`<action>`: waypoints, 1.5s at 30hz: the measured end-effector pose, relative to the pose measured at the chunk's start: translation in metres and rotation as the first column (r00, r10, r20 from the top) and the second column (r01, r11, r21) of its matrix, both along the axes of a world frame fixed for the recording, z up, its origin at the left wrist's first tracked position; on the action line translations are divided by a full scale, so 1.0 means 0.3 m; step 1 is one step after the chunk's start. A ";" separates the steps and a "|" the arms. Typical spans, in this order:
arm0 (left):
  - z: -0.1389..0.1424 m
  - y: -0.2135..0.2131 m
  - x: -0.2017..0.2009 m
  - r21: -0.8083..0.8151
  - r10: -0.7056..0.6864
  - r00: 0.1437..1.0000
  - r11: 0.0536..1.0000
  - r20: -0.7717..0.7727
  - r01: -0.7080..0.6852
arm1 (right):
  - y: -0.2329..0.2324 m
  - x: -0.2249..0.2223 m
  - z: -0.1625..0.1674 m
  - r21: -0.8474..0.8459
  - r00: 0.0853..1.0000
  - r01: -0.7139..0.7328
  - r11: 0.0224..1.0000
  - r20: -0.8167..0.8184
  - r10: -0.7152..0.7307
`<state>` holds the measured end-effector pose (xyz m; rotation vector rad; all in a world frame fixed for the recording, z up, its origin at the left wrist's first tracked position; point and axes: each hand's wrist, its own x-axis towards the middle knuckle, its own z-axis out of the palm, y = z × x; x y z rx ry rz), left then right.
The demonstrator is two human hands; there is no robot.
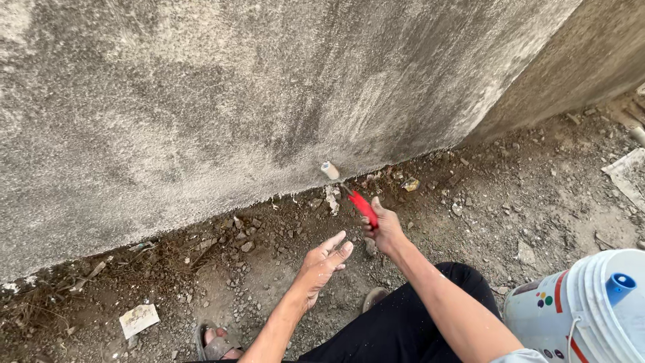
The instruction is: The person sits on the ground and uses a small paint roller to apply a white liquid coating to the lower edge of a concrete wall, working the roller back and forth along the wall base. They occasionally dip the roller into a white bucket beside them and continue rolling along the wall.
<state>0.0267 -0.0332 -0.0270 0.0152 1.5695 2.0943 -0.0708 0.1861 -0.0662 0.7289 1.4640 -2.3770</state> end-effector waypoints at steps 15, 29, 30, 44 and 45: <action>-0.051 0.048 -0.033 -0.053 0.078 0.997 0.996 0.015 -0.077 | -0.139 0.017 0.063 0.138 0.999 0.046 0.989 -0.003 -0.046; -0.022 0.057 -0.071 -0.214 0.096 0.861 0.949 -0.499 -0.230 | -0.319 -0.014 0.082 0.140 0.927 0.179 0.974 -0.356 -0.119; -0.008 0.051 -0.066 -0.165 0.158 0.919 0.959 -0.362 -0.230 | -0.328 -0.017 0.092 0.187 0.943 0.143 0.972 -0.324 -0.077; 0.111 0.005 0.116 0.043 0.500 0.865 0.866 -0.049 -0.498 | -0.517 0.122 0.069 0.358 0.929 -0.055 0.932 -0.325 0.179; 0.118 0.000 0.093 0.086 0.481 0.867 0.876 -0.130 -0.474 | -0.504 0.117 0.102 0.356 0.930 -0.024 0.934 -0.335 0.152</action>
